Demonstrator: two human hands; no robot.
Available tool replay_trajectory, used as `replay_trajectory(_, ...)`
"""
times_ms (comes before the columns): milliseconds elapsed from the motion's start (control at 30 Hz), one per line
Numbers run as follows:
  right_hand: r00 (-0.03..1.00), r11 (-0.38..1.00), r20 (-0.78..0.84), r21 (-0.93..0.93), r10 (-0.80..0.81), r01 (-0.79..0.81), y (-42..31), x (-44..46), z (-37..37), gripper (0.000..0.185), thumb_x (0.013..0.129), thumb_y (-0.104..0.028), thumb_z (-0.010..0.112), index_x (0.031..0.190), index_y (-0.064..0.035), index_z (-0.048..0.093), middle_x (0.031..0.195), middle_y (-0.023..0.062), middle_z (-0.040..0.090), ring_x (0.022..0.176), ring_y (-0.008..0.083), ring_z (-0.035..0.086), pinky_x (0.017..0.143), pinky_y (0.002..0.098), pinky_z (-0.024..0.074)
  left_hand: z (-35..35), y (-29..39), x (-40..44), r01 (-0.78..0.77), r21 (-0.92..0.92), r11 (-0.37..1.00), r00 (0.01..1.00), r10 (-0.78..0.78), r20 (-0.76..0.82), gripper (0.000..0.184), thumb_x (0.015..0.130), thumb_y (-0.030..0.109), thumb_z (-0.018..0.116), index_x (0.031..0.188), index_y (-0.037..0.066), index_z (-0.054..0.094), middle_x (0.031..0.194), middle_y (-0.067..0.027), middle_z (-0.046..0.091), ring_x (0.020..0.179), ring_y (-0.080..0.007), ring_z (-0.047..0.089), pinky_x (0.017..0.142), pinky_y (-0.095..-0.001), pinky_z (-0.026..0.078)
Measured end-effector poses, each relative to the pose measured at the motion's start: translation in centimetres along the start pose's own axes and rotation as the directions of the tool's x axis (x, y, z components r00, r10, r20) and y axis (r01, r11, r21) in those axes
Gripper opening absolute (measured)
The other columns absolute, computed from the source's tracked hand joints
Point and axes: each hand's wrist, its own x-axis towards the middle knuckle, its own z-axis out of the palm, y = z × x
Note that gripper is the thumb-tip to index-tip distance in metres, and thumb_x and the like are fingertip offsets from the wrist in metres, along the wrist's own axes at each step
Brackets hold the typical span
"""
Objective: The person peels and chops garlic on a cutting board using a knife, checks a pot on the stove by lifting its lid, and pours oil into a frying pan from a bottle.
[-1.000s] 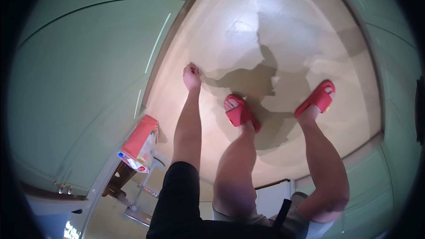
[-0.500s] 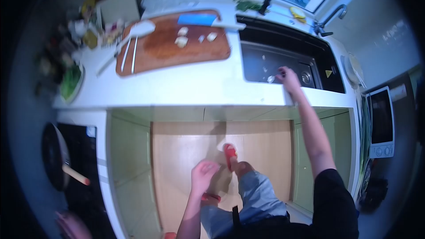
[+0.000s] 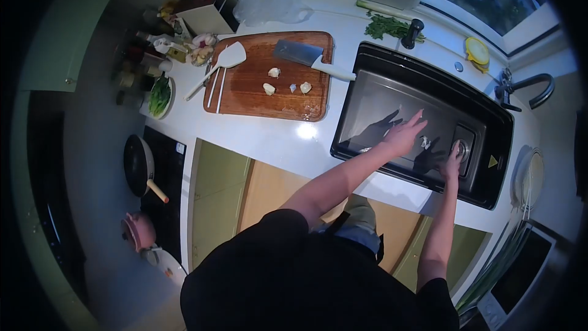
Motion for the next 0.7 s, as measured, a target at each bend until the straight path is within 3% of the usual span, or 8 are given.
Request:
replay_trajectory(67, 0.982, 0.956, -0.048, -0.239, -0.185, 0.169, -1.3, 0.3, 0.3, 0.051, 0.091, -0.014, 0.073, 0.137, -0.0066, 0.054, 0.121, 0.0196, 0.066, 0.108, 0.0281, 0.067, 0.087, 0.0360, 0.0558, -4.4, 3.2, 0.2, 0.049, -0.014, 0.999, 0.998, -0.048, 0.027, 0.035, 0.092, 0.012, 0.061, 0.127, 0.010, 0.063, 0.125, -0.0103, 0.067, 0.113, -0.0351, 0.064, 0.095, -0.0468, 0.053)
replay_trajectory(133, 0.934, 0.926, 0.045, 0.153, -0.355, 0.345, -3.8, 1.1, -0.3, 0.069, 0.090, -0.011, 0.072, 0.151, -0.0095, 0.041, 0.137, 0.0240, 0.058, 0.125, 0.0330, 0.061, 0.098, 0.0405, 0.0540, -10.1, 3.9, -1.5, 0.190, -0.108, 0.976, 0.979, -0.196, -0.049, 0.027, 0.092, 0.016, 0.063, 0.117, 0.007, 0.067, 0.116, -0.0144, 0.069, 0.106, -0.0352, 0.066, 0.089, -0.0453, 0.054)
replay_trajectory(167, 0.951, 0.927, 0.199, 0.339, -0.236, 0.159, -8.1, 0.1, -0.9, 0.057, 0.091, -0.012, 0.071, 0.144, -0.0078, 0.050, 0.128, 0.0204, 0.065, 0.113, 0.0294, 0.067, 0.093, 0.0378, 0.0558, -12.3, 3.1, -2.8, 0.192, -0.193, 0.962, 0.959, -0.226, -0.169, 0.025, 0.091, 0.016, 0.064, 0.114, 0.007, 0.069, 0.112, -0.0151, 0.070, 0.103, -0.0357, 0.067, 0.087, -0.0445, 0.054)
replay_trajectory(267, 0.900, 0.777, 0.262, 0.618, -0.348, 0.121, -21.2, -3.5, -2.7, 0.022, 0.096, -0.014, 0.065, 0.117, -0.0076, 0.070, 0.090, 0.0091, 0.072, 0.084, 0.0184, 0.071, 0.075, 0.0311, 0.0560, -19.8, -5.2, -6.5, 0.152, -0.036, 0.988, 0.718, -0.135, -0.682, 0.015, 0.092, 0.004, 0.063, 0.107, 0.002, 0.066, 0.100, -0.0164, 0.067, 0.092, -0.0325, 0.067, 0.080, -0.0395, 0.054)
replay_trajectory(333, 0.833, 0.668, 0.288, 0.733, -0.473, 0.126, -28.5, -6.1, -1.7, 0.017, 0.096, -0.011, 0.064, 0.111, -0.0079, 0.072, 0.089, 0.0091, 0.072, 0.081, 0.0177, 0.071, 0.073, 0.0305, 0.0553, -25.3, -6.8, -8.5, 0.375, 0.063, 0.925, 0.723, -0.250, -0.644, 0.024, 0.089, 0.004, 0.067, 0.113, 0.003, 0.063, 0.109, -0.0142, 0.061, 0.093, -0.0340, 0.065, 0.081, -0.0417, 0.053)
replay_trajectory(567, 0.756, 0.643, 0.175, 0.663, -0.630, 0.382, -45.1, -10.8, 2.9, 0.035, 0.085, -0.006, 0.073, 0.119, -0.0082, 0.066, 0.096, 0.0116, 0.060, 0.082, 0.0286, 0.062, 0.074, 0.0375, 0.0521, -29.5, -12.8, -8.7, 0.359, 0.202, 0.911, 0.885, -0.263, -0.385, 0.017, 0.087, 0.005, 0.072, 0.103, 0.002, 0.067, 0.093, -0.0111, 0.065, 0.088, -0.0319, 0.066, 0.080, -0.0400, 0.053)
replay_trajectory(600, 0.766, 0.648, 0.113, 0.619, -0.633, 0.444, -45.4, -11.3, 3.6, 0.031, 0.085, -0.004, 0.073, 0.115, -0.0055, 0.067, 0.097, 0.0121, 0.059, 0.076, 0.0258, 0.061, 0.070, 0.0355, 0.0519, -29.3, -12.9, -9.1, 0.358, 0.187, 0.915, 0.891, -0.275, -0.361, 0.016, 0.086, 0.006, 0.072, 0.101, 0.002, 0.068, 0.091, -0.0104, 0.066, 0.087, -0.0307, 0.066, 0.079, -0.0390, 0.053)
replay_trajectory(700, 0.807, 0.740, 0.219, 0.577, -0.548, 0.346, -45.9, -11.5, 3.8, 0.030, 0.083, -0.012, 0.077, 0.110, -0.0077, 0.065, 0.111, 0.0112, 0.058, 0.100, 0.0330, 0.062, 0.084, 0.0403, 0.0520, -30.5, -11.1, -9.4, 0.252, -0.216, 0.943, 0.833, -0.325, -0.447, 0.015, 0.086, 0.008, 0.073, 0.100, 0.003, 0.071, 0.092, -0.0086, 0.067, 0.084, -0.0247, 0.069, 0.073, -0.0346, 0.053)
